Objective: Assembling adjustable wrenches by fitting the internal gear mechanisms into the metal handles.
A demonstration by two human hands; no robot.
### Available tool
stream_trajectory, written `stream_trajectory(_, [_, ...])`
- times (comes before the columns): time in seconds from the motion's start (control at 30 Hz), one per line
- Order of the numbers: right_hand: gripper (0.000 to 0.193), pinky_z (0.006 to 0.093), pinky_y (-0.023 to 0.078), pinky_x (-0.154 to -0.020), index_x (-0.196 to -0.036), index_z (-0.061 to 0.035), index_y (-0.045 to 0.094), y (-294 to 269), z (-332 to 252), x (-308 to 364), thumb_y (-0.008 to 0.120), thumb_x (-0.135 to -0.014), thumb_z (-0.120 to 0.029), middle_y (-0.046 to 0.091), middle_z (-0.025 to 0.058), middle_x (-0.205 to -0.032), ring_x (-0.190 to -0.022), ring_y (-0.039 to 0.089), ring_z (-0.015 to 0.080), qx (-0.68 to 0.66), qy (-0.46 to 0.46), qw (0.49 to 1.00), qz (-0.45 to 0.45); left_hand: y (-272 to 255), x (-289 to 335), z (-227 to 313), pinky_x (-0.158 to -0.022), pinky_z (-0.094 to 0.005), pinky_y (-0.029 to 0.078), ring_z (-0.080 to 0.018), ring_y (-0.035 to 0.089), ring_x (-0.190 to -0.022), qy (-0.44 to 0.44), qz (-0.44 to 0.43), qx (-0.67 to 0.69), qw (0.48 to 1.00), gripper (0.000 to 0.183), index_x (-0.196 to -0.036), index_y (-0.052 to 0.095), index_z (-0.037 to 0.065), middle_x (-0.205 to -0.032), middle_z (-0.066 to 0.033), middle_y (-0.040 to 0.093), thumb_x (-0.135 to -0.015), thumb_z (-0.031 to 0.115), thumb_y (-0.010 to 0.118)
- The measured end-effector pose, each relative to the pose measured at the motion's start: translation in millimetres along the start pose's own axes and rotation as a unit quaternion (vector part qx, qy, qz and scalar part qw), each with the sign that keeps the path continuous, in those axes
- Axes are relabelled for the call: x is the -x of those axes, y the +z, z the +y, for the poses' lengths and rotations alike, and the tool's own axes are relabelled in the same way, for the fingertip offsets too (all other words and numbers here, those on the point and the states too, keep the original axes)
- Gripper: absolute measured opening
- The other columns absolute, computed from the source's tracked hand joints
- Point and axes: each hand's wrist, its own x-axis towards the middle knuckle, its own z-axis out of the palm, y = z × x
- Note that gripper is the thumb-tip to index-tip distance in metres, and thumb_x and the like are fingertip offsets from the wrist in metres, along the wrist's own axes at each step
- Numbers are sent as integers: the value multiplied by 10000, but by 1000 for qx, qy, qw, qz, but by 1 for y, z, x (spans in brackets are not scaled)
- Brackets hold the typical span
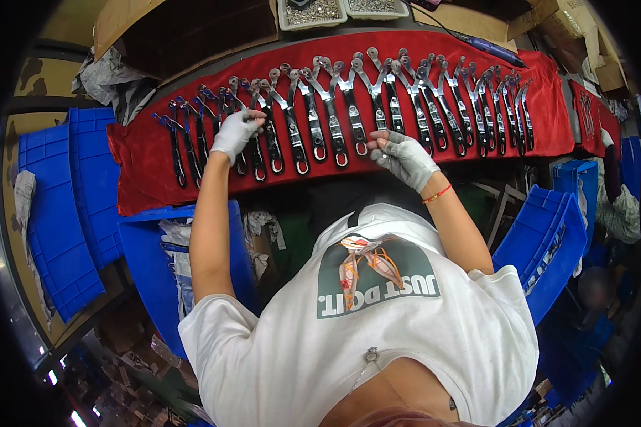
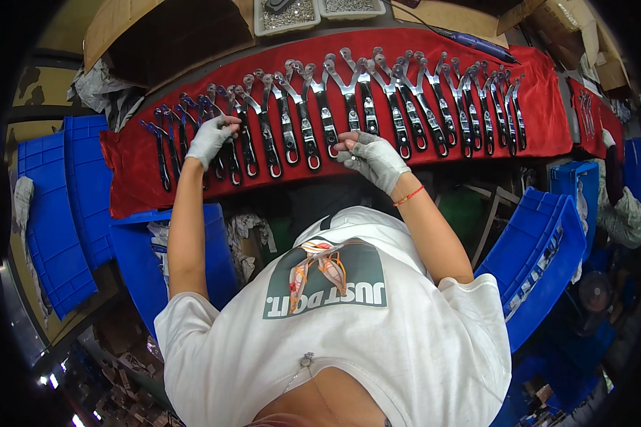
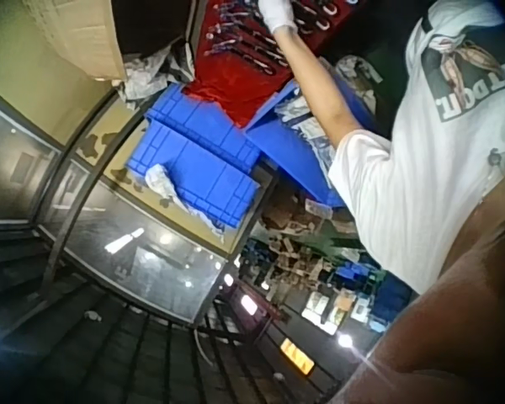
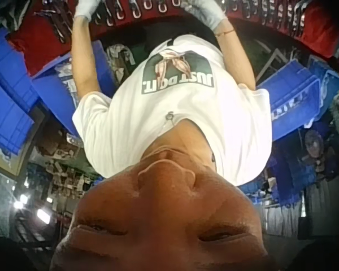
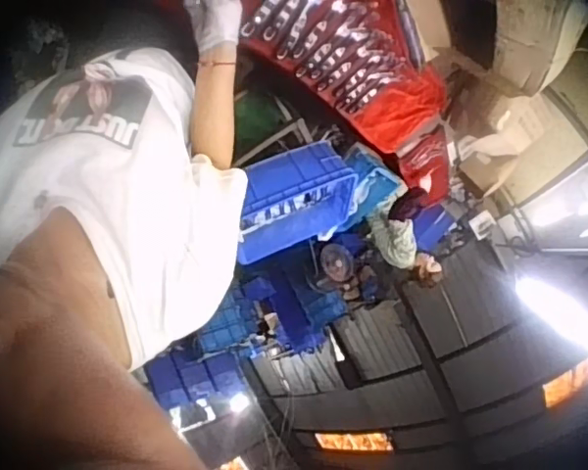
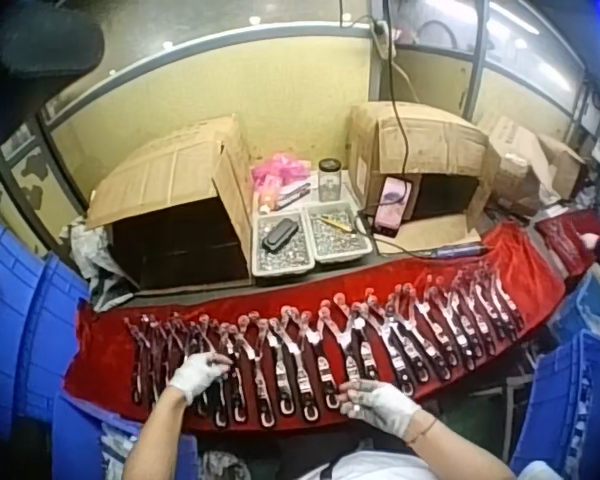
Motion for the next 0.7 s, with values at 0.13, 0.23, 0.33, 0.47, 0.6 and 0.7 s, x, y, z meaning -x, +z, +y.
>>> stream_trajectory(0.13, [208,228,510,-637,-1099,21,528,-3,4,-3,515,-928,-96,630,100,-911,-829,641,186,3,18,1000,4,-20,11,-7,-713,-205,475,-83,589,-778,43,14,102,994,214,-1094,620,14,-921,-36,639,-911,81,532])
stream_trajectory(0.23, [194,244,523,-672,-1083,19,535,-4,6,-6,516,-927,-95,624,100,-926,-827,640,187,-5,13,1000,-4,-27,13,-8,-691,-195,470,-80,587,-746,21,79,97,992,191,-1050,637,17,-895,-27,646,-891,108,582])
stream_trajectory(0.33, [186,264,533,-710,-1079,18,538,2,10,-4,517,-921,-78,616,104,-948,-824,639,192,-2,-12,1000,-16,-28,16,-17,-674,-195,454,-75,580,-732,23,65,77,995,166,-994,659,20,-874,-22,651,-862,114,623])
stream_trajectory(0.47, [185,277,537,-731,-1079,17,540,4,12,-1,520,-911,-56,612,109,-961,-825,639,203,22,7,999,-22,-22,14,-30,-678,-230,444,-96,577,-724,22,66,-58,996,131,-914,680,26,-806,-22,659,-803,92,658])
stream_trajectory(0.6, [189,275,535,-723,-1083,17,540,-4,14,0,520,-909,-55,614,109,-947,-827,638,210,8,5,1000,-23,-14,19,-17,-710,-270,461,-144,600,-724,41,98,-167,980,139,-878,672,25,-802,-70,669,-766,105,687])
stream_trajectory(0.7, [191,274,533,-721,-1083,17,541,-9,16,-1,520,-911,-63,615,108,-947,-823,638,204,3,3,1000,-24,-8,24,-7,-699,-281,466,-163,615,-722,41,113,-206,971,146,-866,672,25,-799,-97,673,-748,106,703])
